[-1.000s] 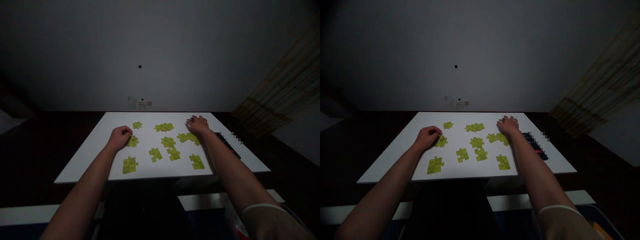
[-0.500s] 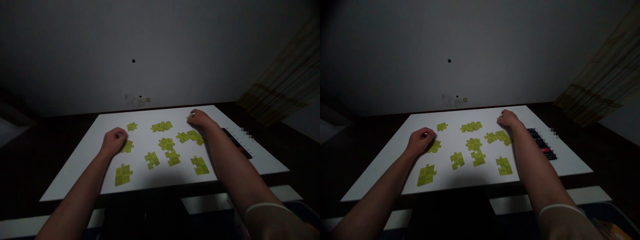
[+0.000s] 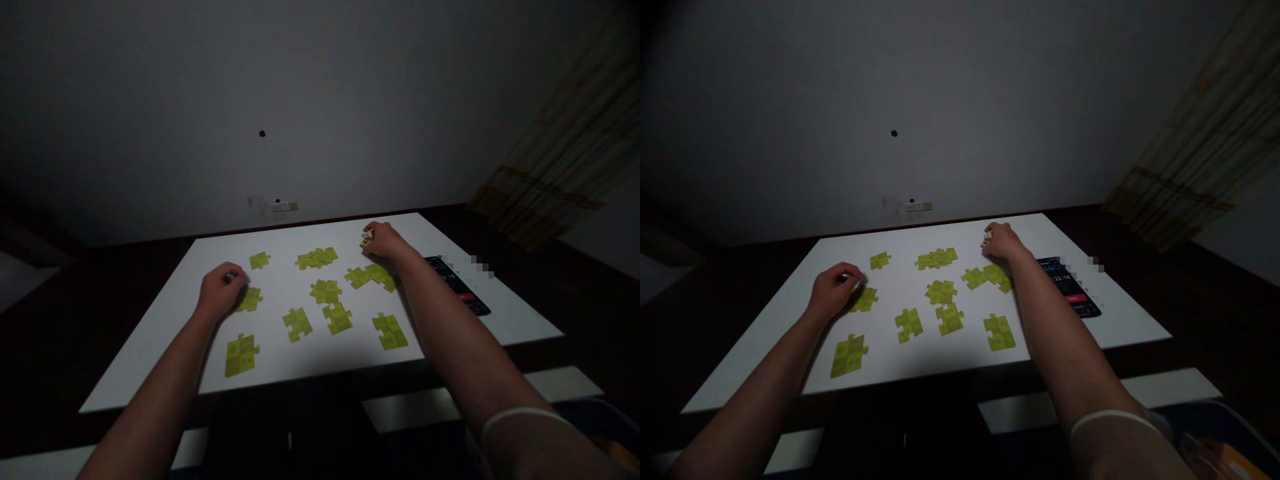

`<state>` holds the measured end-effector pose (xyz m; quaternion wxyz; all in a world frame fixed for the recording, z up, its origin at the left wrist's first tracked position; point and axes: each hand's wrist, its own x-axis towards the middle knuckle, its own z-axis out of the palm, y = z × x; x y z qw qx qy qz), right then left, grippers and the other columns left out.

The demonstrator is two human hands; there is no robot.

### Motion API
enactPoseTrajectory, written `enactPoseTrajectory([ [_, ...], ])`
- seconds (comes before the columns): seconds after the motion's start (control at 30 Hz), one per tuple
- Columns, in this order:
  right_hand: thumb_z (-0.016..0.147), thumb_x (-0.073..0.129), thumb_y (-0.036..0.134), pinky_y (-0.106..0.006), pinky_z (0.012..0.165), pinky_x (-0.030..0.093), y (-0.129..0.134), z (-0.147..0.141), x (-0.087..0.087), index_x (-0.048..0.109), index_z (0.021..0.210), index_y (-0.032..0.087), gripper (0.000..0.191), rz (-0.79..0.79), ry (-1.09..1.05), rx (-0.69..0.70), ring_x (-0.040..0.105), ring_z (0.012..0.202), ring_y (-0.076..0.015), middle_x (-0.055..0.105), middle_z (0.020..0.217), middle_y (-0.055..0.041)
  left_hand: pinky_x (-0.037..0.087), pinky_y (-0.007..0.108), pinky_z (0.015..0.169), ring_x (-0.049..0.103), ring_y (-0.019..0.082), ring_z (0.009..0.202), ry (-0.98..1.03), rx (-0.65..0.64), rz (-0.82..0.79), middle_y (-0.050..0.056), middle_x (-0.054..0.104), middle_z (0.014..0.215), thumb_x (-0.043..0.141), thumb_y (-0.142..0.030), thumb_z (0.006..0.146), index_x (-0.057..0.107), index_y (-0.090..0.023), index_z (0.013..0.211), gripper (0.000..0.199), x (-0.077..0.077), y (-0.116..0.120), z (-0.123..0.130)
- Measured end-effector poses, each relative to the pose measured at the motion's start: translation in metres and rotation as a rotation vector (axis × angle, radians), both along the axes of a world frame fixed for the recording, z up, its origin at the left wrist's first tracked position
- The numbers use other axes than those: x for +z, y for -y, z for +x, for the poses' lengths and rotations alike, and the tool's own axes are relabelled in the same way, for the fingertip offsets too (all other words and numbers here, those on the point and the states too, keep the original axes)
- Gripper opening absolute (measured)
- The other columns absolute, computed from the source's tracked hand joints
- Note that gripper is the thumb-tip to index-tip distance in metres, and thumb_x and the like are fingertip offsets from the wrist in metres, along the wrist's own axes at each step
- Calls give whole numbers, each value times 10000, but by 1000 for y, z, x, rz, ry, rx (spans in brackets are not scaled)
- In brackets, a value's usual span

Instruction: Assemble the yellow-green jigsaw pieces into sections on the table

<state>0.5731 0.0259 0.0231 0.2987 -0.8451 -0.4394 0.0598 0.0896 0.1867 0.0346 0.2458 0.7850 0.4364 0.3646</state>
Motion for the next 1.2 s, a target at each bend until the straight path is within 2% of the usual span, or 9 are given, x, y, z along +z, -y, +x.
enactPoseTrajectory([
  [0.1, 628, 937, 149, -462, 1032, 671, -1, -18, 12, 835, 1240, 228, 625, 102, -158, 3, 786, 1042, -296, 809, 1210, -114, 603, 390, 823, 712, 263, 839, -12, -20, 78, 35, 822, 901, 695, -344, 750, 758, -282, 764, 89, 14, 5, 6],
  [0.17, 684, 894, 172, -437, 939, 672, -1, -34, 25, 830, 1192, 252, 518, 243, -417, 87, 753, 962, -270, 797, 1088, -67, 610, 403, 840, 717, 279, 892, -6, -72, 161, 49, 826, 961, 691, -342, 778, 774, -280, 826, 115, 29, 11, 15],
  [0.27, 722, 916, 247, -354, 742, 637, 2, -70, 45, 838, 1239, 318, 527, 420, -933, 423, 713, 882, -226, 770, 1070, -20, 613, 420, 836, 732, 299, 952, 1, -253, 219, 72, 819, 1039, 687, -359, 860, 805, -274, 959, 176, 51, 24, 38],
  [0.37, 665, 956, 220, -307, 691, 615, 8, -113, 55, 862, 1266, 332, 619, 447, -1213, 691, 707, 860, -192, 778, 1098, -14, 642, 446, 916, 760, 303, 1044, -18, -521, 131, 94, 828, 1220, 740, -362, 931, 828, -290, 1237, 326, 61, 37, 66],
  [0.5, 729, 861, 303, -421, 839, 716, 10, -155, 47, 832, 1374, 356, 647, 315, -1407, 813, 812, 1057, -287, 867, 1275, -61, 660, 443, 923, 770, 295, 1153, 159, -702, 54, 125, 758, 1478, 843, -429, 1009, 712, -354, 1539, 551, 41, 48, 92],
  [0.63, 769, 887, 358, -544, 1040, 734, 5, -171, 32, 822, 1408, 340, 643, 276, -1500, 776, 864, 1120, -342, 908, 1295, -67, 639, 545, 1143, 714, 359, 1381, 287, -780, 87, 133, 717, 1529, 956, -435, 962, 675, -371, 1596, 696, 7, 55, 96],
  [0.8, 801, 1045, 339, -443, 996, 774, 4, -176, 24, 861, 1315, 324, 546, 310, -1415, 676, 880, 1115, -305, 917, 1266, -67, 661, 458, 985, 751, 293, 1181, 329, -698, -68, 127, 760, 1464, 958, -432, 961, 697, -292, 1533, 645, 0, 62, 93],
  [0.97, 826, 1126, 368, -344, 739, 789, 9, -181, 28, 878, 1257, 266, 508, 280, -1387, 663, 897, 918, -251, 925, 1172, -75, 614, 365, 852, 718, 199, 930, 368, -533, -199, 55, 805, 1214, 903, -351, 954, 734, -247, 1495, 577, 6, 57, 95],
  [1.2, 772, 1128, 223, -321, 808, 790, 12, -182, 32, 884, 1182, 259, 479, 241, -1375, 690, 940, 992, -278, 936, 1155, -78, 595, 347, 785, 672, 159, 785, 434, -464, -336, 23, 775, 1031, 952, -382, 884, 829, -220, 1284, 449, 3, 49, 99],
])
